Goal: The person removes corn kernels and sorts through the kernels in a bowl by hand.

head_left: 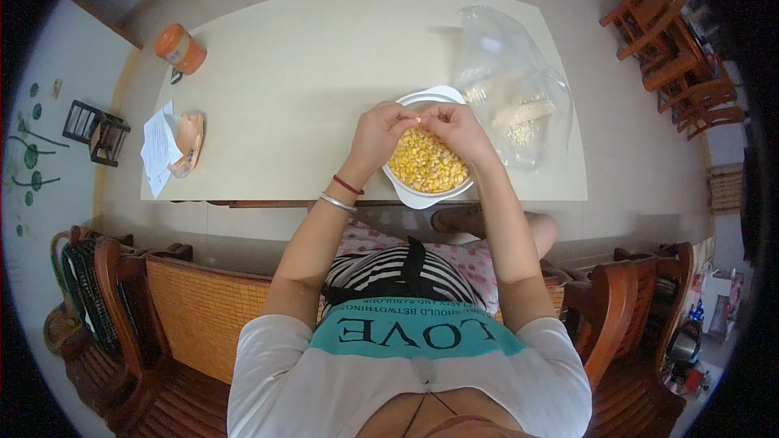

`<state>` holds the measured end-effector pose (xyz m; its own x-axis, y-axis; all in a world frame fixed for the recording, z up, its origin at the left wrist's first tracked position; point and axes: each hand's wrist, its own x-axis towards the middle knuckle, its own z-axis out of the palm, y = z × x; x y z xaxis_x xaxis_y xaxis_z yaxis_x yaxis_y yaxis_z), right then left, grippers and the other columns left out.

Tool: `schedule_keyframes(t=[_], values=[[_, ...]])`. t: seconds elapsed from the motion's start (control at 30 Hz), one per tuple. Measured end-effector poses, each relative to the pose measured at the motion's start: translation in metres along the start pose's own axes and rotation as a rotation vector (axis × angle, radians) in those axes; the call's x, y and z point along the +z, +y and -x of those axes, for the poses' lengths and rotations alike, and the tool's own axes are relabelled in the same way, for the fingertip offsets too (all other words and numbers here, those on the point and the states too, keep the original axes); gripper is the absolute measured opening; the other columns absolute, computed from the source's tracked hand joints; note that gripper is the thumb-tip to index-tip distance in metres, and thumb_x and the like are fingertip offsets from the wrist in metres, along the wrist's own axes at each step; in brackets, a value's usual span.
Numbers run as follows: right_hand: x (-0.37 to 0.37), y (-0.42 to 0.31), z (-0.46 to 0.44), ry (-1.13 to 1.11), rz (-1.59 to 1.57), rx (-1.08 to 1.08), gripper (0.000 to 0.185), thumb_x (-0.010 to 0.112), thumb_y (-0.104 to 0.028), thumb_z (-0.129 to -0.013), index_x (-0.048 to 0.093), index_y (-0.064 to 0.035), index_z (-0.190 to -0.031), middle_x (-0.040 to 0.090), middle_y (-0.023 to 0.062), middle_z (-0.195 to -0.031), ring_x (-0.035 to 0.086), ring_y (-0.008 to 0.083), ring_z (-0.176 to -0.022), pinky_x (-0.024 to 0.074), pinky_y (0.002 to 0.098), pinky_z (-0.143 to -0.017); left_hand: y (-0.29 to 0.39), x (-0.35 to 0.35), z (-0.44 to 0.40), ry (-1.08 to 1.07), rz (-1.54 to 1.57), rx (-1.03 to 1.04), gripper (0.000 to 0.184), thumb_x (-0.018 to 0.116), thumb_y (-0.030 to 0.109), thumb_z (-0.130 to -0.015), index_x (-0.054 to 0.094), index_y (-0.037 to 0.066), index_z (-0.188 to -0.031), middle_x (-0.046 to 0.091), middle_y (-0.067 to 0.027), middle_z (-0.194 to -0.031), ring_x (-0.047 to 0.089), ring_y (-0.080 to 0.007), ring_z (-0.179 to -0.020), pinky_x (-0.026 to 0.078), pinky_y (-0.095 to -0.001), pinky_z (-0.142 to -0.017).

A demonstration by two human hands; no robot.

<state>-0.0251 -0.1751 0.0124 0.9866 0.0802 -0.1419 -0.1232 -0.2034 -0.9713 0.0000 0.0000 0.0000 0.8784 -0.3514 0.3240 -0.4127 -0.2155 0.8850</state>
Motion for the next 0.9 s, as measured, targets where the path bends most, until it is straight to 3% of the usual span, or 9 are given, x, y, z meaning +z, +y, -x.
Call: schedule_keyframes(t=[0.37,0.57,0.9], values=[[-0.005,0.009,-0.002,-0.031,0.151,-0.126,0.012,0.058,-0.011,-0.082,0.062,0.0005,-0.082,0.060,0.0021,-0.071,0.053,0.0090,-0.067,0.0431,0.0249,-0.060,-0.001,0.006,0.001,-0.008,-0.048,0.035,0.013,0.068,0.013,-0.078,0.068,0.002,-0.085,0.064,-0.0122,-0.081,0.061,-0.0237,-0.075,0.048,-0.0315,-0.068],[-0.003,0.001,0.001,0.050,0.035,0.012,0.008,0.051,-0.005,-0.085,0.059,-0.0027,-0.081,0.058,0.0005,-0.072,0.052,0.0066,-0.064,0.0423,0.0208,-0.059,0.002,0.006,0.001,0.018,-0.007,-0.042,0.013,0.066,0.010,-0.079,0.064,0.000,-0.087,0.064,-0.0127,-0.084,0.062,-0.0219,-0.076,0.049,-0.0309,-0.070],[0.001,0.011,-0.003,0.054,0.047,-0.096,0.012,0.058,-0.011,-0.082,0.063,-0.0008,-0.082,0.060,0.0019,-0.072,0.053,0.0080,-0.066,0.0437,0.0244,-0.060,0.002,0.003,0.001,0.011,0.003,-0.022,0.014,0.066,0.010,-0.079,0.062,0.000,-0.088,0.063,-0.0131,-0.084,0.062,-0.0227,-0.077,0.049,-0.0313,-0.071]])
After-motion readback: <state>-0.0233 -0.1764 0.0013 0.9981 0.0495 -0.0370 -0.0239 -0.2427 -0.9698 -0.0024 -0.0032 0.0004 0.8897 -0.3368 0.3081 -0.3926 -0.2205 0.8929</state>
